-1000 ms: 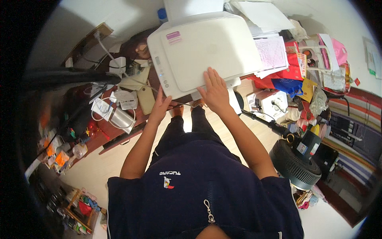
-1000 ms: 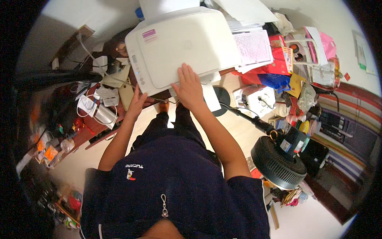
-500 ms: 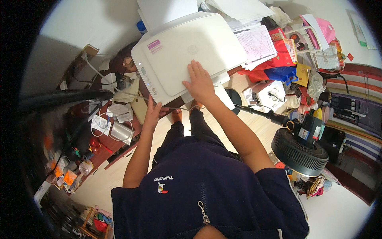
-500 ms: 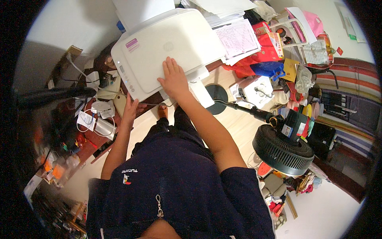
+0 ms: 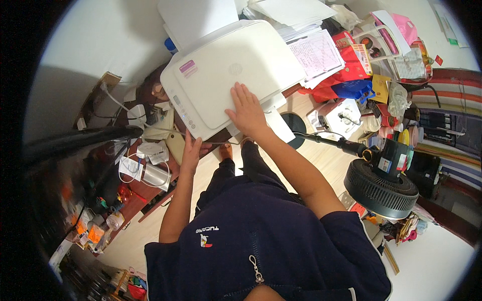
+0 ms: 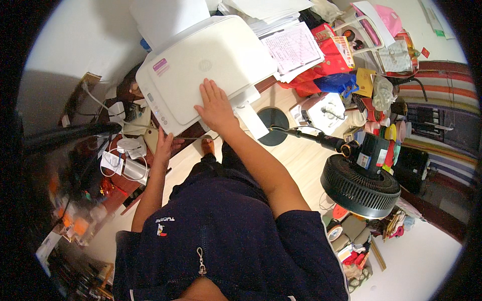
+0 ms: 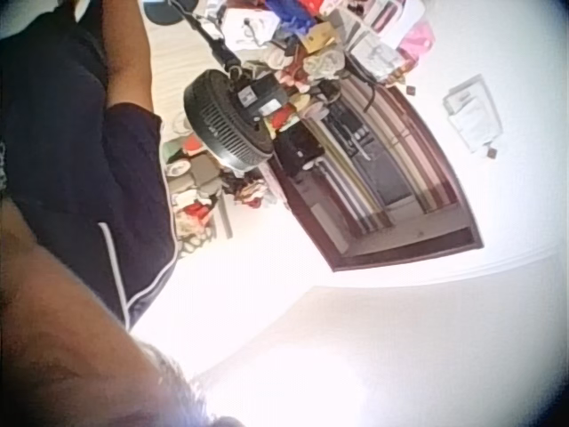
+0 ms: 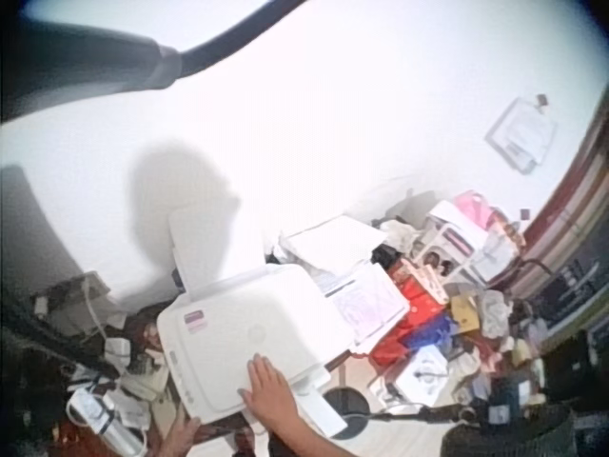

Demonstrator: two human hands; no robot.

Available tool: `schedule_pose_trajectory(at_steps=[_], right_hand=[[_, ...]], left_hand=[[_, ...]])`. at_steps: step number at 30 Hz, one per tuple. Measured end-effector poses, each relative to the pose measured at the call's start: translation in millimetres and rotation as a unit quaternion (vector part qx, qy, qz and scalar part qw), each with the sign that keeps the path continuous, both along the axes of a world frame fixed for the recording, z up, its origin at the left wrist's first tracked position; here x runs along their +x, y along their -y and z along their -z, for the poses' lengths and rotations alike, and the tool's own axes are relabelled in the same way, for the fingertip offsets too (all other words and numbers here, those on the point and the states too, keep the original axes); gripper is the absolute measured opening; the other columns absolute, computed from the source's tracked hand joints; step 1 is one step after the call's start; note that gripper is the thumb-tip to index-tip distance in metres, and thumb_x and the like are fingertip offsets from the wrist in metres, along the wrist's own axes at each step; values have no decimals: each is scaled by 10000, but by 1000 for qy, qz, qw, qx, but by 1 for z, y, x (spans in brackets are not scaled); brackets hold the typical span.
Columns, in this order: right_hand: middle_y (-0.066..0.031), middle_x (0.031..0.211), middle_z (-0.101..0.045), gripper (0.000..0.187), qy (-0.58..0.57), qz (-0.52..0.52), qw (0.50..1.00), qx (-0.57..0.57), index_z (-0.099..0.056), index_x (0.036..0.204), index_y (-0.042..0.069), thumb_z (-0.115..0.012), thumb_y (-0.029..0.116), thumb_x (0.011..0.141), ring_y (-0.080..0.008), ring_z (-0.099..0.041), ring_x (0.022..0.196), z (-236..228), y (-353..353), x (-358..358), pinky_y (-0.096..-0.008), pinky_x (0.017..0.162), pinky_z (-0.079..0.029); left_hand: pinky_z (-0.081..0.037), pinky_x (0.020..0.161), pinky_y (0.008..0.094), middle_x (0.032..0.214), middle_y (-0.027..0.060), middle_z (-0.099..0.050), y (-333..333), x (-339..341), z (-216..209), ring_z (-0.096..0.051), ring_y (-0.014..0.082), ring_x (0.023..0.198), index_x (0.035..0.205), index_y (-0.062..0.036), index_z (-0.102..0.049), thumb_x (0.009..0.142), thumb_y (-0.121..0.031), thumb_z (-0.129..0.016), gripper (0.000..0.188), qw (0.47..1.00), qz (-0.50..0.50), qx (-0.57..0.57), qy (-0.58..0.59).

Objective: The person places a document on the scanner glass, closes the lid, and presses buttons to start the copying process. They retrieve the printed copy from the output tray, then place a blank sheet of paper into the scanner and press buttons again to continue the task.

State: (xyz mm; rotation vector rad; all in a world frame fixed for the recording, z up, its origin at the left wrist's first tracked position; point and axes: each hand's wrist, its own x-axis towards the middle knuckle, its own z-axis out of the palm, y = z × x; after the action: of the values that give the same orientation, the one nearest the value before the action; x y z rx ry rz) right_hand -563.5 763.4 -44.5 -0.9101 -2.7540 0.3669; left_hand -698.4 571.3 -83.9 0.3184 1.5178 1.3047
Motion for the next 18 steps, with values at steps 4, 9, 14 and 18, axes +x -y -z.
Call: schedule_pose_trajectory(at_steps=[4, 9, 14, 18], right_hand=[[-166, 1418, -252, 626, -3, 5, 1000, -3, -313, 1330, -8, -499, 355, 855, -296, -235, 1314, 0, 1, 0, -412, 1048, -222], [-166, 1436, -215, 623, 20, 2, 1000, -8, -284, 1348, -8, -447, 372, 883, -282, -185, 1339, 2, 1, 1, -392, 1074, -176], [-160, 1424, -241, 619, 6, 4, 1000, 0, -304, 1337, -5, -466, 369, 870, -288, -215, 1324, 1, 2, 1, -400, 1062, -197], [-156, 1422, -247, 623, 1, 7, 1000, 5, -308, 1334, -2, -478, 369, 863, -285, -227, 1319, 2, 3, 1, -401, 1058, -203]], left_hand=[[-494, 648, 263, 1092, 119, -549, 0, 0, 1, -628, 187, 810, 1418, -131, -40, 920, -212, -445, 647, 1000, 0, 12, 4], [-494, 647, 260, 1094, 125, -550, 1, 0, 5, -630, 191, 809, 1416, -127, -40, 924, -208, -437, 637, 1000, -1, 16, 6], [-494, 651, 259, 1091, 130, -549, 0, 0, 3, -630, 197, 812, 1416, -119, -32, 927, -204, -433, 639, 1000, 2, 13, 5], [-496, 652, 261, 1086, 131, -546, 1, 1, 2, -630, 202, 814, 1415, -114, -32, 928, -215, -434, 639, 1000, -2, 18, -3]])
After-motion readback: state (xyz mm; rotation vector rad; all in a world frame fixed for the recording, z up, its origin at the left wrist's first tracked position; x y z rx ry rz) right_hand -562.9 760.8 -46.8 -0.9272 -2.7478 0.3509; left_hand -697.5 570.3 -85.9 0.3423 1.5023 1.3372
